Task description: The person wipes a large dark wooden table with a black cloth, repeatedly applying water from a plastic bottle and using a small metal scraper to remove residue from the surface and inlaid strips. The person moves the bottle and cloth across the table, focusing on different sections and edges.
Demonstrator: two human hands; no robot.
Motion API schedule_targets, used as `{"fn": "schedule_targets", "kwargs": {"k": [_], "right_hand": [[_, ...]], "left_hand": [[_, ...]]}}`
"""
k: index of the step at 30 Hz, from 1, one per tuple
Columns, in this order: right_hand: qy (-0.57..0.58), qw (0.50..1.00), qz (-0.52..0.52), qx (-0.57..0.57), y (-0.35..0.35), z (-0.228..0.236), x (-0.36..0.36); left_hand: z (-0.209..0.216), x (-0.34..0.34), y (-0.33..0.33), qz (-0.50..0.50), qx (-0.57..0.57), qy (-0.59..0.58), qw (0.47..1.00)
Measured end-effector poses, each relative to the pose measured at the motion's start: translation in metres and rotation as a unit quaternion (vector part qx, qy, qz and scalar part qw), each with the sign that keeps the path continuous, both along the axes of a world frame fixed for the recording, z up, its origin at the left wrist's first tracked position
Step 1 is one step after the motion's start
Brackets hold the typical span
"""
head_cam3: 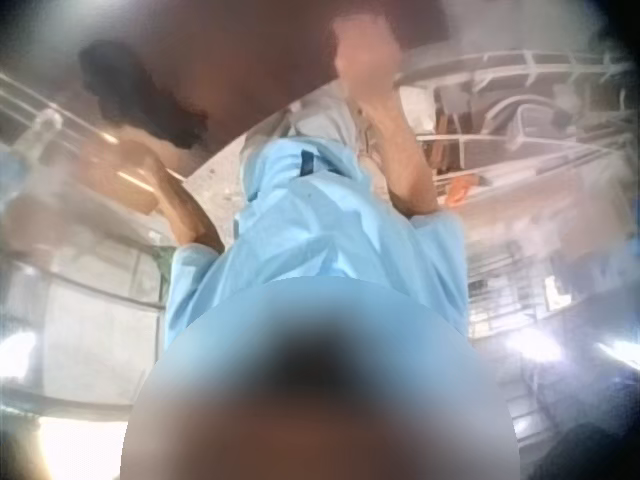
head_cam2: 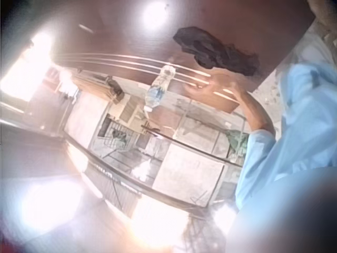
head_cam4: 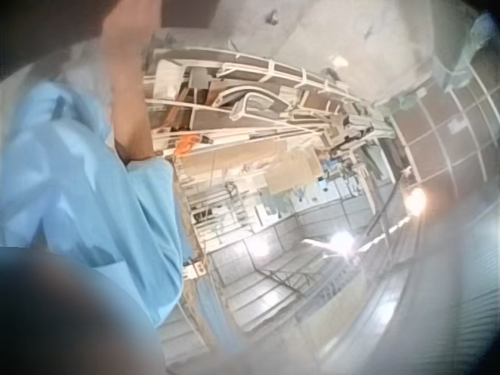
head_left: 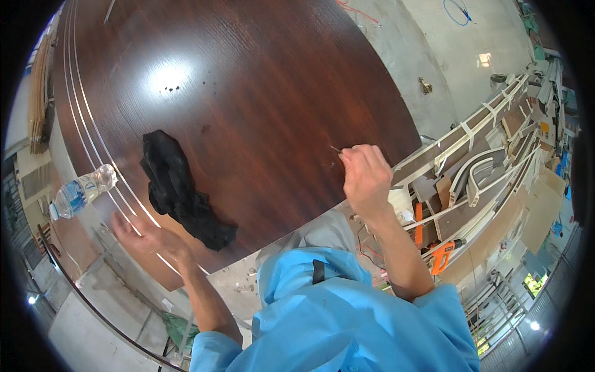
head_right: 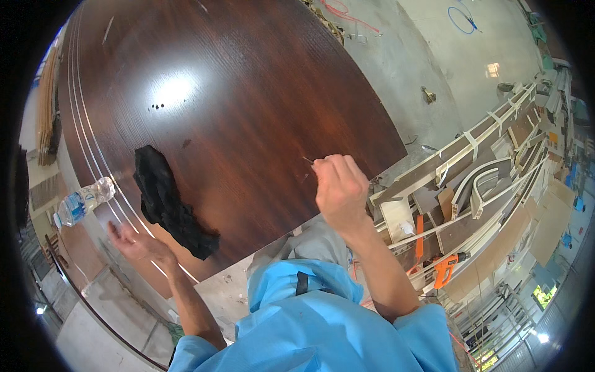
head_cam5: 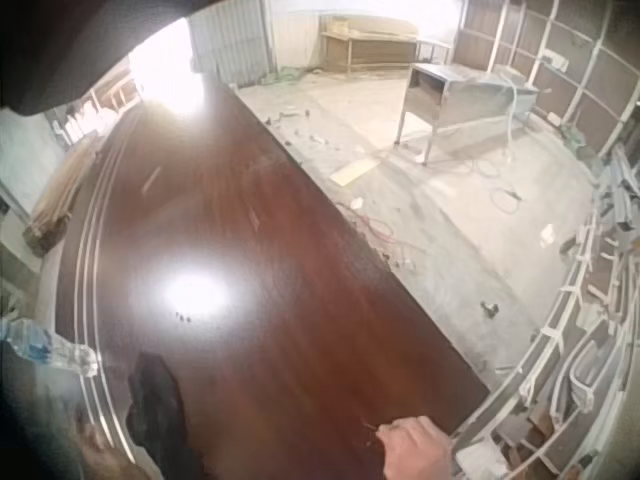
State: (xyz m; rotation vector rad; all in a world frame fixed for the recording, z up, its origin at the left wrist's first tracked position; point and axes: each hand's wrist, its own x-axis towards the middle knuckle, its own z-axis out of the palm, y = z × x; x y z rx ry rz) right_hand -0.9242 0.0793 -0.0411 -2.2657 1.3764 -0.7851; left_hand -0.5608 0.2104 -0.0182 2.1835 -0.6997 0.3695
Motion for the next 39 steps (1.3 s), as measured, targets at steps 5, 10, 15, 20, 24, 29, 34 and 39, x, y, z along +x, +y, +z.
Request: {"fn": "schedule_targets", "kwargs": {"k": [5,10,15,20,24,29,34,39], "right_hand": [[0.008,1.0,-0.003,-0.005,0.007,-0.001,0.004],[-0.01,0.997,0.066,-0.04,0.016,-0.006,0.005],[0.032,0.997,0.044,-0.053,0.019,-0.01,0.007],[0.025,0.998,-0.047,-0.022,0.021,0.0,0.015],[0.027,0.999,-0.006,-0.042,0.012,0.004,0.01],[0.007,0.989,-0.146,-0.029,-0.002,-0.006,-0.012],[-0.093,0.961,-0.254,0.065,0.012,-0.001,-0.016],[-0.135,0.946,-0.283,0.079,0.013,0.013,-0.022]], "left_hand": [[0.022,0.08,0.004,0.093,-0.025,-0.012,0.995],[0.014,0.13,-0.008,0.052,-0.049,0.034,0.997],[0.001,0.172,-0.022,-0.083,-0.12,0.001,0.989],[0.002,0.193,-0.033,-0.06,-0.082,0.009,0.995],[0.012,0.175,-0.042,-0.113,-0.161,0.017,0.98],[0.045,0.093,-0.013,-0.209,-0.052,0.015,0.976],[0.063,-0.029,0.0,-0.371,0.236,0.312,0.842],[0.064,-0.111,-0.033,-0.51,0.419,0.228,0.716]]}}
